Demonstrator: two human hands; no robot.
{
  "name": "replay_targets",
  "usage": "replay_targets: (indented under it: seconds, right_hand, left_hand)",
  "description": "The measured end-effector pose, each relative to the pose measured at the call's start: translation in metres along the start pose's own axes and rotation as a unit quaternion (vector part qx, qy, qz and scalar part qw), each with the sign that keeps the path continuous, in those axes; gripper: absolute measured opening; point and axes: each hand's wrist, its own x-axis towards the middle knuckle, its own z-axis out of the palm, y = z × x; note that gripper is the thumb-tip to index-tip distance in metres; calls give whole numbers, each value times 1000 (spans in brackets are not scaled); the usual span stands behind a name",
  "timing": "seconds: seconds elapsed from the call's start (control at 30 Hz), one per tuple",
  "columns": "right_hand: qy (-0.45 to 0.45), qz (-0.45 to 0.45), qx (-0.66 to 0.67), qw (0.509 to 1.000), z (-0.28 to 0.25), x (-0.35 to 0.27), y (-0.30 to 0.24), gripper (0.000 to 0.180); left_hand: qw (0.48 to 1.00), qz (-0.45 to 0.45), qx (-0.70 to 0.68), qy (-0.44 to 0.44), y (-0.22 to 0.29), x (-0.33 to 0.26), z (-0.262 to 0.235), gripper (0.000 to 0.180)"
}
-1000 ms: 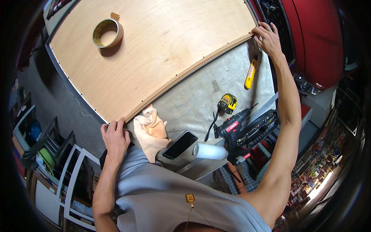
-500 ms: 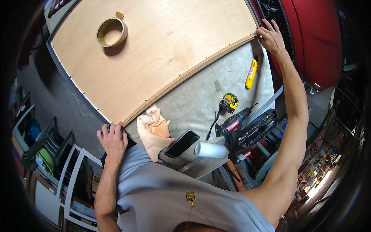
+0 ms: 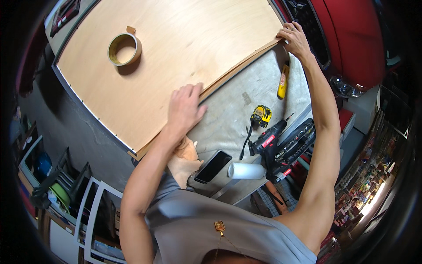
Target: The person applies brown edge banding to the perimeter of a light-colored wooden panel. They use a utility knife to cut the banding to length, press it along the edges, and smooth it with a cloth. The panel rests on a workbench in a cluttered garage.
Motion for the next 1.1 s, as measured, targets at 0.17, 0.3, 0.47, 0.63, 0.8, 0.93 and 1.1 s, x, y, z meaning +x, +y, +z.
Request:
replay_targets:
  seconds: [0.17, 0.3, 0.47, 0.63, 0.8, 0.93, 1.1]
  right_hand:
    - [20, -9, 9, 1000, 6, -6, 12, 34]
    - [129, 52, 12, 990, 6, -9, 19, 41]
    - [51, -16, 29, 998, 7, -11, 18, 33]
    - [40, 9, 26, 999, 9, -7, 17, 31]
    - [37, 19, 75, 996, 10, -6, 21, 29]
    - [35, 50, 90, 994, 11, -9, 23, 30]
    - [7, 55, 93, 994, 7, -6, 27, 35]
  left_hand:
    - [1000, 17, -20, -6, 8, 28, 20, 28]
    - [998, -16, -58, -1, 5, 26, 21, 28]
    - [996, -20, -82, 41, 13, 44, 29, 36]
    - [994, 64, -83, 38, 28, 102, 50, 42]
    - [994, 99, -36, 6, 62, 170, 75, 42]
    - [994, 101, 6, -35, 81, 202, 87, 34]
    - [996, 79, 3, -31, 84, 203, 90, 21]
